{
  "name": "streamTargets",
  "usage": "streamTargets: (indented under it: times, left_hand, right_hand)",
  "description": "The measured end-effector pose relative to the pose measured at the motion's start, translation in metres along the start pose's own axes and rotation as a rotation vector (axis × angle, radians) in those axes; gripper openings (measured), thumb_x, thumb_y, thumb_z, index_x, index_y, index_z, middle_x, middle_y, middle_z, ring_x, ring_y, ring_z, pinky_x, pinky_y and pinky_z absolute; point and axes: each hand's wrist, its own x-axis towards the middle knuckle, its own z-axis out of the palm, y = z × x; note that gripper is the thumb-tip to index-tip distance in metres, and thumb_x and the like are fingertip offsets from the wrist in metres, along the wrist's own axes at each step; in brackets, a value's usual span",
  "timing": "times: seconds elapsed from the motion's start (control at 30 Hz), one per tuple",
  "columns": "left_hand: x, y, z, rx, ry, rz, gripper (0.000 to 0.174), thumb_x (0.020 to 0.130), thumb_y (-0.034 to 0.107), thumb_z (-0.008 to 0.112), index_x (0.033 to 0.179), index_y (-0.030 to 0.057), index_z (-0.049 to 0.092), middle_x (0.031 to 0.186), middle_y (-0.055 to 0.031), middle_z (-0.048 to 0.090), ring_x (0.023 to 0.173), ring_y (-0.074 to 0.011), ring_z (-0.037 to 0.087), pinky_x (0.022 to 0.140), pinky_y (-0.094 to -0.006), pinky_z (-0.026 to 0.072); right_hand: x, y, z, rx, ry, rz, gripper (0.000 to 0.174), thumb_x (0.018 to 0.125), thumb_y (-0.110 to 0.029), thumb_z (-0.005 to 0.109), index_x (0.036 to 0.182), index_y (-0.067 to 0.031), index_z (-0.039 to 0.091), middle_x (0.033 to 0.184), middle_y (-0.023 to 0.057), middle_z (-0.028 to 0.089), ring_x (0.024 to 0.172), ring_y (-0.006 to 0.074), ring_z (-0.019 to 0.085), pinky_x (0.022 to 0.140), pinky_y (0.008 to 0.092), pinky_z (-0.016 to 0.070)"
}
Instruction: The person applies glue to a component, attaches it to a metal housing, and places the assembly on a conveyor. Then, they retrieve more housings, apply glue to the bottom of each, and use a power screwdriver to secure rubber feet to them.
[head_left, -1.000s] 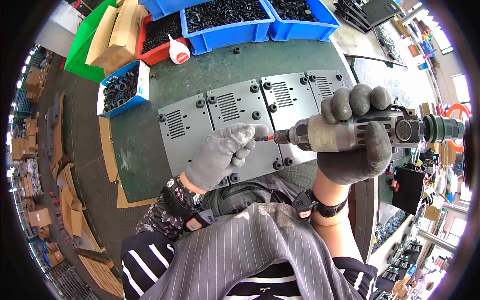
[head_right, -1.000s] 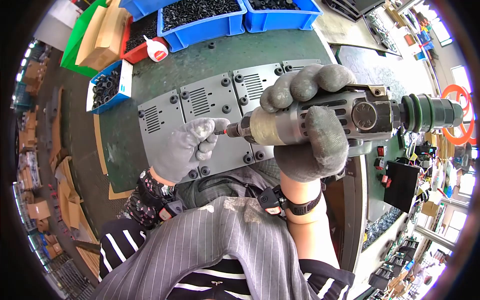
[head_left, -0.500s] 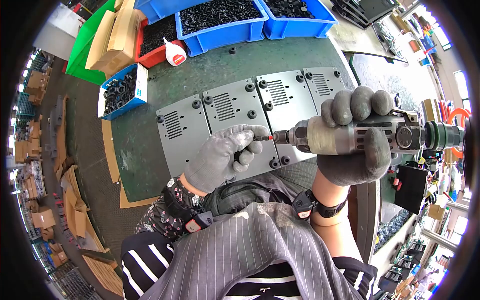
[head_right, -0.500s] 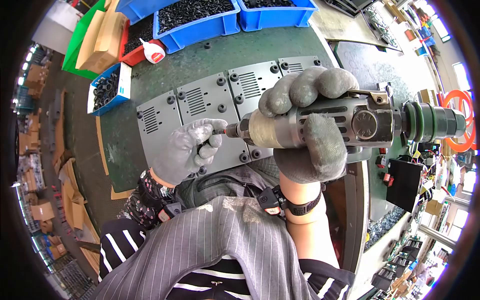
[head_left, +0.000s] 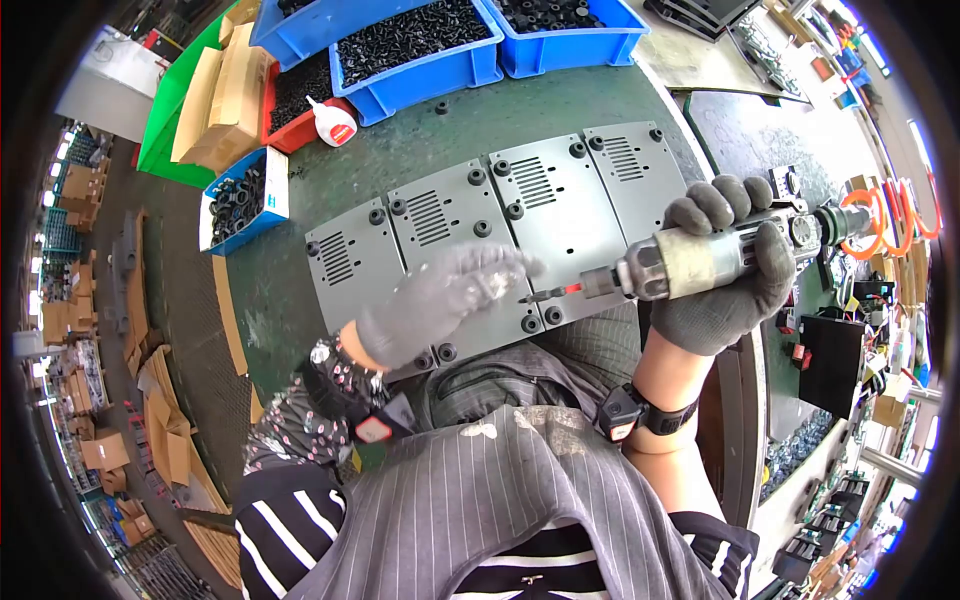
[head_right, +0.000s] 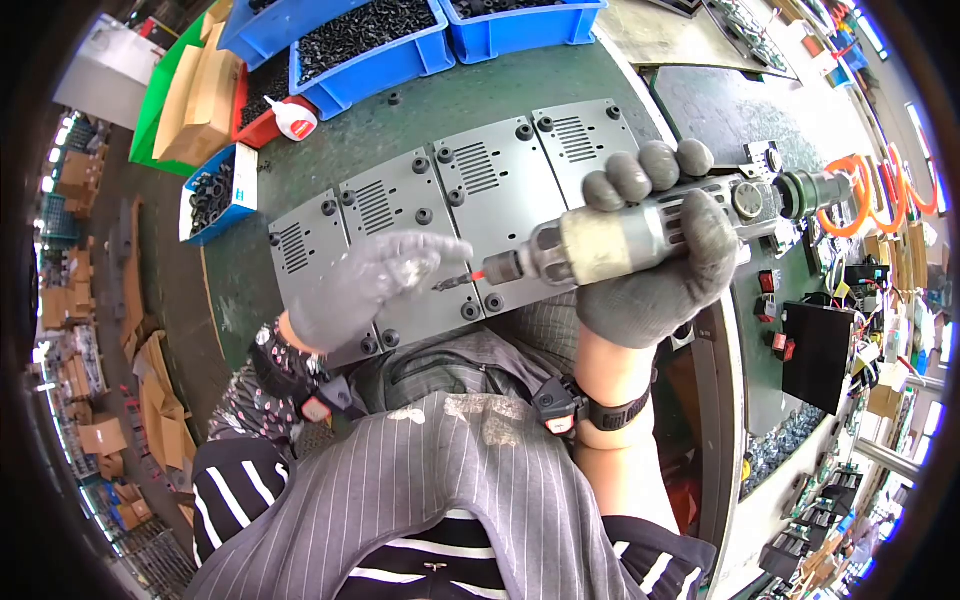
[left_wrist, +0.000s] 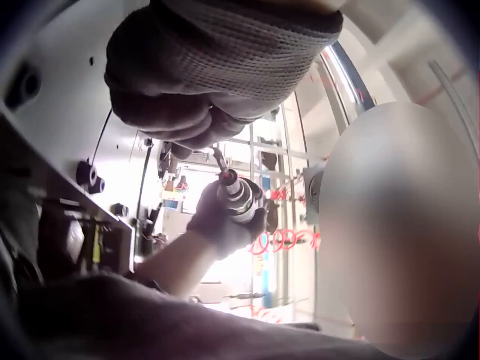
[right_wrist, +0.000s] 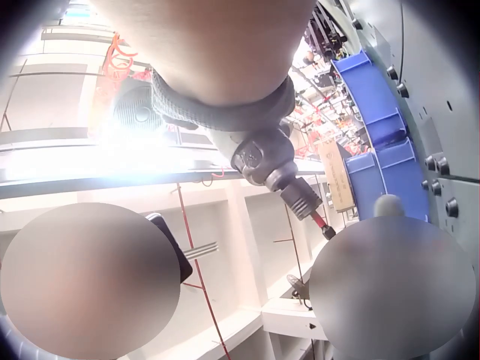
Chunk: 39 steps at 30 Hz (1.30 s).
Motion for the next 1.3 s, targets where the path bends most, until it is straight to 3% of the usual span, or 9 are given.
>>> streamTargets:
  times: [0.03,0.17,0.23,0.4,0.6,0.67,0.93,1.0,1.3]
  left_hand:
    - [0.010,-0.004,-0.005,0.264,0.061,0.197,0.035,0.090,0.020,0.053,0.117,-0.0026,0.054,0.075,-0.0015,0.060,0.067,-0.0091,0.054,0.061,-0.0247,0.0452]
    - [0.033,0.019,-0.020,0.866,0.256,0.116,0.030,0.087,0.019,0.056,0.111,0.0029,0.059,0.082,-0.0070,0.064,0.080,-0.0174,0.061,0.074,-0.0311,0.0473]
    - [0.046,0.017,-0.020,1.252,0.329,0.257,0.023,0.082,0.019,0.058,0.102,0.0076,0.062,0.086,-0.0115,0.064,0.085,-0.0247,0.061,0.076,-0.0357,0.0470]
    - [0.043,0.011,-0.028,1.327,0.343,0.358,0.019,0.079,0.019,0.058,0.094,0.0103,0.063,0.088,-0.0103,0.064,0.084,-0.0279,0.060,0.076,-0.0383,0.0471]
    - [-0.070,0.018,-0.056,1.364,0.502,0.534,0.024,0.075,0.013,0.062,0.098,0.0106,0.065,0.084,-0.0094,0.063,0.069,-0.0239,0.060,0.065,-0.0338,0.0483]
    - [-0.111,0.018,-0.051,1.197,0.621,0.040,0.021,0.074,0.015,0.063,0.093,0.0093,0.066,0.077,-0.0078,0.063,0.071,-0.0230,0.060,0.067,-0.0345,0.0478]
    - [-0.184,-0.041,-0.039,0.996,0.780,-0.129,0.022,0.073,0.014,0.065,0.094,0.0075,0.066,0.076,-0.0086,0.063,0.069,-0.0221,0.061,0.065,-0.0338,0.0479]
    - [-0.183,-0.059,-0.038,1.065,0.786,0.259,0.026,0.071,0.009,0.068,0.097,0.0069,0.067,0.062,-0.0047,0.052,0.051,-0.0143,0.045,0.052,-0.0286,0.0404]
    - [-0.171,-0.080,-0.037,1.002,0.856,0.214,0.017,0.075,0.017,0.064,0.091,0.0099,0.066,0.062,-0.0065,0.051,0.060,-0.0238,0.054,0.059,-0.0361,0.0439]
  right_hand:
    - [0.001,-0.005,-0.011,0.015,-0.027,-0.002,0.031,0.078,-0.014,0.055,0.105,-0.0039,0.045,0.085,0.0049,0.042,0.077,0.0160,0.041,0.071,0.0306,0.0386]
    - [-0.001,-0.014,-0.025,-0.078,-0.034,-0.037,0.035,0.079,-0.018,0.055,0.110,-0.0032,0.046,0.090,0.0076,0.048,0.081,0.0191,0.046,0.073,0.0342,0.0409]
    - [-0.005,-0.011,-0.019,-0.094,-0.041,-0.027,0.036,0.079,-0.018,0.055,0.110,-0.0033,0.046,0.090,0.0077,0.048,0.081,0.0191,0.046,0.073,0.0342,0.0410]
    - [-0.014,-0.001,0.003,-0.165,-0.042,0.050,0.031,0.076,-0.010,0.057,0.104,-0.0051,0.044,0.086,0.0060,0.042,0.078,0.0177,0.041,0.071,0.0318,0.0389]
    - [-0.024,0.021,0.019,-0.230,-0.092,0.152,0.035,0.075,-0.013,0.056,0.105,-0.0059,0.041,0.086,0.0049,0.039,0.078,0.0165,0.038,0.070,0.0309,0.0363]
    - [-0.026,0.034,0.024,-0.215,-0.112,0.208,0.035,0.075,-0.013,0.056,0.106,-0.0061,0.040,0.086,0.0046,0.038,0.078,0.0162,0.038,0.069,0.0308,0.0359]
    - [-0.050,0.094,0.047,-0.384,-0.294,0.432,0.040,0.075,-0.018,0.056,0.111,-0.0047,0.046,0.091,0.0064,0.045,0.080,0.0191,0.045,0.070,0.0327,0.0395]
    - [-0.057,0.109,0.055,-0.410,-0.331,0.504,0.039,0.075,-0.016,0.056,0.111,-0.0041,0.047,0.091,0.0073,0.047,0.080,0.0200,0.048,0.071,0.0342,0.0418]
    - [-0.082,0.164,0.075,-0.564,-0.447,0.580,0.035,0.069,-0.013,0.064,0.099,-0.0051,0.048,0.080,0.0073,0.052,0.070,0.0214,0.057,0.064,0.0352,0.0500]
